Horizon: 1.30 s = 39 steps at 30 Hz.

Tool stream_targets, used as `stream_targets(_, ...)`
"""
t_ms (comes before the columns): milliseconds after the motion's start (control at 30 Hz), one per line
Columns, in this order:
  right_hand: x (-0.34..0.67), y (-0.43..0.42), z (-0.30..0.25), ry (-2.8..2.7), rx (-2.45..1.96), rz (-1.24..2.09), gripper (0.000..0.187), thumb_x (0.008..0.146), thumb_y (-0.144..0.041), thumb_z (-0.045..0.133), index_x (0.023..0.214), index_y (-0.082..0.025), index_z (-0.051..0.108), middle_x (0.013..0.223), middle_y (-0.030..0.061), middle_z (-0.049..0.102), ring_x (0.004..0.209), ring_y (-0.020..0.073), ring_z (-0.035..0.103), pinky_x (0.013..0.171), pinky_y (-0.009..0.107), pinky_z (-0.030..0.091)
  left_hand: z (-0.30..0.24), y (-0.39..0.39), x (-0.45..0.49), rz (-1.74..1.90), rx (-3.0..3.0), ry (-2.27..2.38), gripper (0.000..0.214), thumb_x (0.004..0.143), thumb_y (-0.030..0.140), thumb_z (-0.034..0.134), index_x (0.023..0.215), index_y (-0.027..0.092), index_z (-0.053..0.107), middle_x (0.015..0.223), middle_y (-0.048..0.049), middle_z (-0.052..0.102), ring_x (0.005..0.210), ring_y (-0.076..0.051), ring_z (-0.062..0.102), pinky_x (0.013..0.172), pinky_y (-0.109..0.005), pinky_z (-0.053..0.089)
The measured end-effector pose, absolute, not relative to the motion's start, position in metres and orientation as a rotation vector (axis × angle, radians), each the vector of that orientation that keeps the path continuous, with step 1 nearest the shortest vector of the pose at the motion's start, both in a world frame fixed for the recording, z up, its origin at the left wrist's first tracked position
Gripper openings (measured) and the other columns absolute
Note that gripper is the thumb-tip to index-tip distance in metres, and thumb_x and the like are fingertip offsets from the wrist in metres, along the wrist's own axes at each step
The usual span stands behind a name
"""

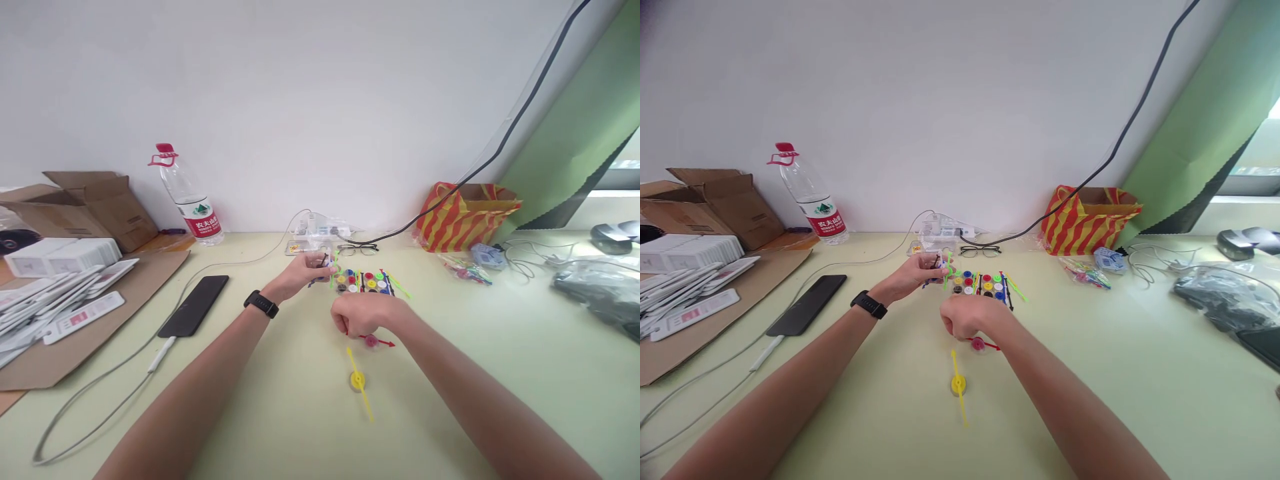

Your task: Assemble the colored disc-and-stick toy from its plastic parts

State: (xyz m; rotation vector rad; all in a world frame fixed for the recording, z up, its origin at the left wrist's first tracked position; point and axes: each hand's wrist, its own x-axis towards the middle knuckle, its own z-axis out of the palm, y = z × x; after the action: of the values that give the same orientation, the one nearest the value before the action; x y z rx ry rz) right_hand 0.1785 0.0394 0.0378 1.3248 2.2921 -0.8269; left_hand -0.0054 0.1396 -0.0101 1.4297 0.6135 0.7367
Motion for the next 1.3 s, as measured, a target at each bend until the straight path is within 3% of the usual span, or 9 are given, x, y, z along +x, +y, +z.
stream_targets(133, 0.184, 0.042, 0.042, 2.438, 1.284, -0.796, 0.034, 0.067, -0.004, 0.065, 0.096, -0.019, 0.073, 0.104, 0.0062, 0.076, 0.084, 0.0214, 0.071, 0.059, 0.025, 0.046, -0.004, 0.135, -0.003, 0.719, 1.557, 0.652, 0.041, 0.075, 0.045, 0.09, 0.095, 0.014, 0.072, 0.088, -0.0061, 0.07, 0.08, -0.016, 0.065, 0.074, -0.03, 0.05)
stream_targets(267, 0.205, 0.043, 0.066, 2.721, 1.232, -1.006, 0.02, 0.08, -0.011, 0.062, 0.093, -0.018, 0.075, 0.091, 0.0043, 0.077, 0.081, 0.0185, 0.07, 0.065, 0.025, 0.049, 0.002, 0.13, -0.001, 0.667, 1.638, 0.61, 0.036, 0.078, 0.047, 0.086, 0.086, 0.014, 0.072, 0.084, -0.0038, 0.066, 0.071, -0.012, 0.057, 0.067, -0.026, 0.044)
stream_targets(400, 0.237, 0.038, 0.098, 3.128, 1.462, -1.145, 0.015, 0.089, -0.022, 0.065, 0.097, -0.021, 0.078, 0.091, 0.0034, 0.078, 0.082, 0.0193, 0.071, 0.071, 0.029, 0.055, 0.006, 0.126, 0.002, 0.633, 1.693, 0.602, 0.035, 0.079, 0.047, 0.083, 0.082, 0.014, 0.071, 0.075, -0.0022, 0.062, 0.069, -0.013, 0.055, 0.066, -0.026, 0.044)
stream_targets(600, 0.254, 0.036, 0.113, 3.739, 2.203, -0.425, 0.012, 0.09, -0.029, 0.071, 0.097, -0.021, 0.077, 0.096, 0.0071, 0.077, 0.088, 0.0228, 0.072, 0.079, 0.036, 0.058, 0.011, 0.118, 0.009, 0.566, 1.758, 0.577, 0.033, 0.08, 0.045, 0.083, 0.08, 0.015, 0.07, 0.078, -0.0037, 0.062, 0.073, -0.015, 0.056, 0.07, -0.028, 0.044)
stream_targets(733, 0.248, 0.041, 0.104, 3.656, 2.155, -0.079, 0.012, 0.09, -0.021, 0.066, 0.095, -0.021, 0.077, 0.093, 0.0058, 0.076, 0.076, 0.0195, 0.067, 0.071, 0.034, 0.054, 0.018, 0.109, 0.015, 0.56, 1.768, 0.546, 0.031, 0.082, 0.044, 0.082, 0.081, 0.015, 0.069, 0.076, -0.0022, 0.06, 0.073, -0.014, 0.054, 0.068, -0.027, 0.042)
stream_targets(933, 0.24, 0.045, 0.093, 3.42, 1.992, -0.02, 0.019, 0.089, -0.014, 0.059, 0.093, -0.02, 0.076, 0.09, 0.005, 0.075, 0.072, 0.0179, 0.062, 0.071, 0.031, 0.046, 0.024, 0.098, 0.022, 0.553, 1.741, 0.544, 0.033, 0.08, 0.046, 0.083, 0.086, 0.016, 0.071, 0.077, -0.0011, 0.059, 0.071, -0.013, 0.053, 0.065, -0.027, 0.041)
stream_targets(1067, 0.24, 0.043, 0.093, 3.251, 1.949, -0.044, 0.019, 0.086, -0.012, 0.058, 0.085, -0.021, 0.075, 0.09, 0.0047, 0.075, 0.078, 0.0191, 0.063, 0.071, 0.031, 0.043, 0.019, 0.099, 0.023, 0.521, 1.71, 0.551, 0.035, 0.081, 0.046, 0.083, 0.099, 0.017, 0.075, 0.093, -0.0062, 0.07, 0.08, -0.016, 0.06, 0.073, -0.029, 0.047)
stream_targets(1200, 0.243, 0.04, 0.093, 3.075, 1.967, -0.078, 0.017, 0.088, -0.017, 0.058, 0.075, -0.021, 0.07, 0.085, 0.0038, 0.072, 0.076, 0.0186, 0.061, 0.066, 0.03, 0.037, 0.013, 0.102, 0.023, 0.479, 1.691, 0.549, 0.039, 0.081, 0.044, 0.084, 0.11, 0.019, 0.077, 0.103, -0.0082, 0.073, 0.089, -0.018, 0.064, 0.079, -0.031, 0.049)
stream_targets(1300, 0.244, 0.037, 0.095, 3.054, 1.979, -0.121, 0.033, 0.095, -0.03, 0.057, 0.064, -0.02, 0.063, 0.089, 0.0046, 0.069, 0.076, 0.0175, 0.059, 0.065, 0.03, 0.036, 0.012, 0.103, 0.023, 0.486, 1.675, 0.58, 0.043, 0.078, 0.044, 0.086, 0.111, 0.019, 0.077, 0.107, -0.0099, 0.074, 0.094, -0.02, 0.066, 0.081, -0.032, 0.05)
